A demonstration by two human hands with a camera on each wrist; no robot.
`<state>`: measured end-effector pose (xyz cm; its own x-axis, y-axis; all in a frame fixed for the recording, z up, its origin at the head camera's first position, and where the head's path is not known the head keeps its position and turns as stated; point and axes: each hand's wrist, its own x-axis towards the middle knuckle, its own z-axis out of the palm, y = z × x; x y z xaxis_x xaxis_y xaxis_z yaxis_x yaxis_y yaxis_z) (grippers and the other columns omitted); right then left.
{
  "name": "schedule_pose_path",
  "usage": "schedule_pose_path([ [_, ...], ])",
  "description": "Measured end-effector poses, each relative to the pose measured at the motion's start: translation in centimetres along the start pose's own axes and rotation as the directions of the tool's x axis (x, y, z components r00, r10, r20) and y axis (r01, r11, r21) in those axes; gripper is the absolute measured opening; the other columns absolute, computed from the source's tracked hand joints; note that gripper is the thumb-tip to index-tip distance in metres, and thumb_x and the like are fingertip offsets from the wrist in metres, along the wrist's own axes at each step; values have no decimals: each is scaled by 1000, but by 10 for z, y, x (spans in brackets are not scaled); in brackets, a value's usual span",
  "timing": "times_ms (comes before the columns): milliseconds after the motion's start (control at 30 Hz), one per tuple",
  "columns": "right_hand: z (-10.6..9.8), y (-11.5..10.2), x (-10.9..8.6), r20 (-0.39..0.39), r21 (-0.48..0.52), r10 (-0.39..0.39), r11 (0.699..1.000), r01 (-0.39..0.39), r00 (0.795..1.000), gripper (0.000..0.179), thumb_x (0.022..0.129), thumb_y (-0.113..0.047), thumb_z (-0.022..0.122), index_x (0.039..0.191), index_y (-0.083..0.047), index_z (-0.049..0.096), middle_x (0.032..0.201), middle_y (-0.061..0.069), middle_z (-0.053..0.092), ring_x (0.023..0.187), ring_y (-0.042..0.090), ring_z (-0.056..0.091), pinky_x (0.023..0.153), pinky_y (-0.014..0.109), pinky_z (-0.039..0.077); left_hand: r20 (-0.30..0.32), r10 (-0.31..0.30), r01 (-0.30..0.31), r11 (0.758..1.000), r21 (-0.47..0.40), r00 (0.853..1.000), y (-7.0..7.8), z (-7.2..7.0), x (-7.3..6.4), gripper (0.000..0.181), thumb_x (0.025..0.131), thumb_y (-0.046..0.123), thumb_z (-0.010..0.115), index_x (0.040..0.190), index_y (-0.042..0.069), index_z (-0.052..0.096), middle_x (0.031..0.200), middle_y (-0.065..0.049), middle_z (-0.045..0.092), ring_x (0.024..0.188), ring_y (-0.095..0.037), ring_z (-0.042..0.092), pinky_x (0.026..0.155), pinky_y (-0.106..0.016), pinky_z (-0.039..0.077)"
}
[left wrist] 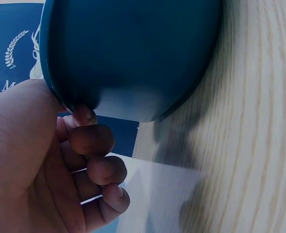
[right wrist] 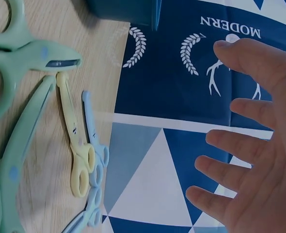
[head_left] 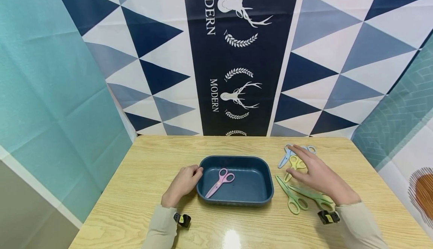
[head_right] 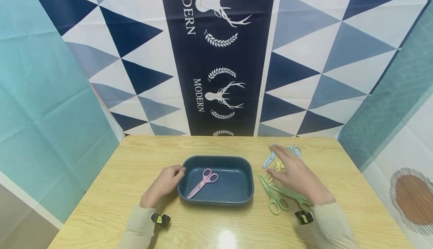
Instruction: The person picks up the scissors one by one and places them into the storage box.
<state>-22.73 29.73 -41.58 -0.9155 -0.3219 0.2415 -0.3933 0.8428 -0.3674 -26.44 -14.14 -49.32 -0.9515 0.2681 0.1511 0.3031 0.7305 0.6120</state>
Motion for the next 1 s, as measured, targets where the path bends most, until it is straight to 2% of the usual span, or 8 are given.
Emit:
schedule_pose_path([
  [233, -6, 8, -2, -39, -1, -26, 1000, 26, 999, 79, 93, -36, 77, 157, -9, 39, 154, 34, 39, 136, 61, 39, 99, 77, 37, -1, -2, 2, 1000, -4, 1000, 1, -1, 0, 38, 107, 26, 51, 71, 16, 50, 62, 7, 41, 54, -7, 42, 54, -22, 35],
  [467, -10, 14, -8, -23, -8, 13, 1000, -13, 1000, 83, 92, -38, 77, 157, -6, 37, 156, 35, 36, 138, 58, 37, 101, 76, 35, 10, -14, 15, 1000, -9, 1000, 2, -1, -1, 36, 107, 26, 51, 72, 16, 52, 63, 7, 42, 56, -7, 45, 55, -22, 37],
  [1000, -10, 44, -33, -60, -7, -4, 1000, 3, 998, 84, 91, -33, 78, 158, -6, 35, 150, 36, 40, 130, 61, 43, 94, 74, 38, 4, 8, -8, 1000, 1, 1000, -1, 0, 2, 39, 107, 25, 51, 70, 15, 48, 61, 7, 39, 54, -6, 40, 53, -21, 33],
])
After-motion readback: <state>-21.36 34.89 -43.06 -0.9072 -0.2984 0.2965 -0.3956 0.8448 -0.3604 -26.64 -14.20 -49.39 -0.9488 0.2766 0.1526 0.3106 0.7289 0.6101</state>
